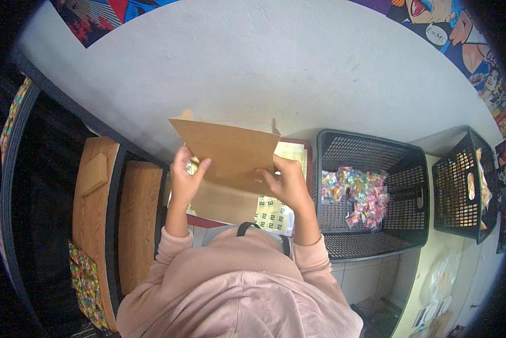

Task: The person folds flat cardboard pieces into small boxes by hand, tucking flaps and creasing edges. They then place a small bag of colorful candies into one of the assembled boxes and close the lid. The person continues folding additional flat cardboard pieces into boxes.

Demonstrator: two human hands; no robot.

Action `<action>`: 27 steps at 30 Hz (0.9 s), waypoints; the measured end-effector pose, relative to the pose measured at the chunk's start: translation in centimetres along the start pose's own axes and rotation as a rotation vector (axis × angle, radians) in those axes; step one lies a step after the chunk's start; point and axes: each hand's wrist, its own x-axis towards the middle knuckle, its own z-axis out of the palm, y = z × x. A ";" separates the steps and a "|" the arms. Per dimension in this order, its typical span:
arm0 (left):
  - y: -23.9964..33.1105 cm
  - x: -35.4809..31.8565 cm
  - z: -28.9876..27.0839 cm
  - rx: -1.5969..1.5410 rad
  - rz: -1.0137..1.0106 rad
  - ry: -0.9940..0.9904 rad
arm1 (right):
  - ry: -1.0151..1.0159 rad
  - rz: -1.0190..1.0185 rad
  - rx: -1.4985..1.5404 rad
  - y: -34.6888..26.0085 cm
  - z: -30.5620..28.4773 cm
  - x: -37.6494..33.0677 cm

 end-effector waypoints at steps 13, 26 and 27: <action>-0.3 -3.7 0.3 -0.932 -0.487 -0.178 | 0.641 -0.643 -0.499 2.7 2.6 -1.6; -0.3 -3.2 1.6 -0.726 -0.484 -0.120 | 0.383 0.356 1.274 4.8 3.4 -1.4; -0.2 -3.2 1.7 -0.720 -0.476 -0.117 | 0.356 0.347 1.283 4.7 3.3 -1.5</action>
